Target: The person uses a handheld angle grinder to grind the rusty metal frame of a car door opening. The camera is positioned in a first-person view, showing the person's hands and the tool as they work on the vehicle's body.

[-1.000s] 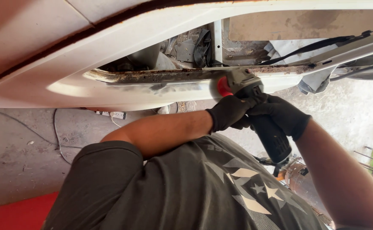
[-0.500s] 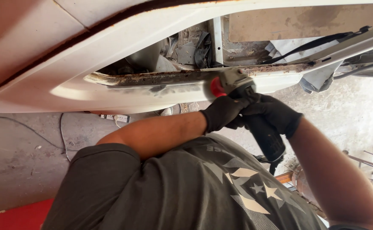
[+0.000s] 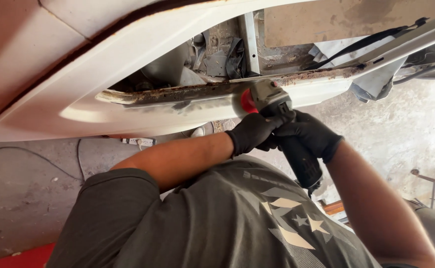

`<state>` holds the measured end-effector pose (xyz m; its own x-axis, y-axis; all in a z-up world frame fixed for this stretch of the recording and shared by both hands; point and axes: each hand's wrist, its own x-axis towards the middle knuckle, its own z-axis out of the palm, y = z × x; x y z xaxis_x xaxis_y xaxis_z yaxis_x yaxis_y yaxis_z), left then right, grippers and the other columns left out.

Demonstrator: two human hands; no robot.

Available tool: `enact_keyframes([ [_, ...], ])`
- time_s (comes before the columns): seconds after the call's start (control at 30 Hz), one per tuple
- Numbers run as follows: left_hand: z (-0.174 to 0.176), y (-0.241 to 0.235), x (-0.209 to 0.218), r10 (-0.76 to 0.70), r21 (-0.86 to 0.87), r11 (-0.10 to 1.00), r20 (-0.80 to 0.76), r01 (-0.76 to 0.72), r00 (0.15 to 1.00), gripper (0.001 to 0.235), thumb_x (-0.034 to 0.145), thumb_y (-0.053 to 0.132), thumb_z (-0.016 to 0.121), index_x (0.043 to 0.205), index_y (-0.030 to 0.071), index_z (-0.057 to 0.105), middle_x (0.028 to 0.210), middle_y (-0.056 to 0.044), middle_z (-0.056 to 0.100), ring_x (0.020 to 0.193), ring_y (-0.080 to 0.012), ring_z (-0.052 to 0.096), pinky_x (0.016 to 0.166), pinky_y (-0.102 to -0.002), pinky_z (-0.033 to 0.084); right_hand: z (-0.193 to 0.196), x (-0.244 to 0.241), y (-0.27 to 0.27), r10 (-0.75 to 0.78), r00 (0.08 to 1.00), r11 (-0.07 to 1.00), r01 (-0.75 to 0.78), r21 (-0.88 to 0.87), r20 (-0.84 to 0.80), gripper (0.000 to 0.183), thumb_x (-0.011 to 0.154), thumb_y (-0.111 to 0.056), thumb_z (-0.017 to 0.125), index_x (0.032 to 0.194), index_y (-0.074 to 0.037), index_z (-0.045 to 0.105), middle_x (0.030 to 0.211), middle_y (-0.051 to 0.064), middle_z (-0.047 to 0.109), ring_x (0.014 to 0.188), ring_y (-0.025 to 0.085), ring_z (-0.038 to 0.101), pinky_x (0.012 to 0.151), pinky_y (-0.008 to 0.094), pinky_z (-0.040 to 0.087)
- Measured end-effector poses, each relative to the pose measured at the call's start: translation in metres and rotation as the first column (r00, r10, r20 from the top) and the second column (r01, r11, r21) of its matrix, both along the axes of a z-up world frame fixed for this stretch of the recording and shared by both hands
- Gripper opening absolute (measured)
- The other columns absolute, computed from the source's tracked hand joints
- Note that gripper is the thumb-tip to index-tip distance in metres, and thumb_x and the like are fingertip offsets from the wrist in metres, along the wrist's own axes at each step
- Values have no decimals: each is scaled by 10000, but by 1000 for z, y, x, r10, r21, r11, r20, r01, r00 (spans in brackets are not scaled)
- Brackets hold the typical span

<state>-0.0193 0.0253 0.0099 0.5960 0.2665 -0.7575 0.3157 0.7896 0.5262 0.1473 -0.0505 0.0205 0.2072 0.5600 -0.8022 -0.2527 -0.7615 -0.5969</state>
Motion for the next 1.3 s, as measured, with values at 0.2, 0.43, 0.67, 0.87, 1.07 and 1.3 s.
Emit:
enact_keyframes([
  [0.2, -55, -23, 52, -60, 104, 993, 87, 51, 994, 458, 901, 399, 787, 1004, -46, 753, 776, -260, 782, 654, -327, 811, 559, -402, 688, -17, 34, -35, -117, 991, 993, 116, 17, 71, 291, 837, 107, 819, 1098, 59, 697, 905, 284, 718, 785, 483, 786, 665, 675, 668],
  [0.43, -22, -29, 49, -180, 91, 982, 147, 168, 973, 414, 909, 336, 791, 990, -70, 775, 787, -283, 784, 666, -365, 815, 586, -442, 706, -5, 32, -72, 173, 904, 985, -165, -56, 391, 508, 778, -82, 964, 1212, -12, 709, 1027, 206, 770, 973, 352, 757, 904, 569, 596],
  [0.67, -20, -33, 13, -139, 81, 988, 89, 132, 986, 416, 878, 364, 841, 1049, -11, 785, 824, -229, 781, 729, -312, 803, 645, -396, 680, -67, 31, -85, 224, 934, 955, -268, 128, 278, 724, 653, -48, 1040, 1285, -70, 687, 1093, 134, 789, 1042, 240, 741, 947, 425, 582],
  [0.87, -33, -35, 14, -147, 188, 973, 37, 138, 988, 490, 860, 455, 801, 1173, 79, 789, 1053, -137, 797, 984, -246, 763, 868, -352, 599, -90, 21, -79, 210, 968, 952, -234, 197, 137, 633, 779, 5, 913, 1350, -7, 639, 1118, 145, 748, 1073, 257, 714, 958, 395, 561],
  [1.07, -48, -40, 16, -153, 309, 941, 21, 139, 988, 602, 840, 553, 755, 1310, 177, 791, 1302, -37, 811, 1262, -175, 718, 1112, -306, 509, -65, 27, -56, 413, 858, 890, -452, 65, 306, 557, 919, -31, 764, 1432, 39, 559, 1185, 238, 737, 1099, 322, 690, 937, 477, 555],
  [1.3, -87, -24, 30, 37, -116, 993, 18, -35, 999, 520, 982, 536, 744, 985, 17, 778, 813, -314, 774, 647, -468, 801, 481, -617, 684, 6, 18, 6, 311, 950, 950, -311, -7, -14, 470, 796, 64, 873, 1219, 117, 677, 1018, 279, 756, 920, 421, 754, 828, 643, 642],
])
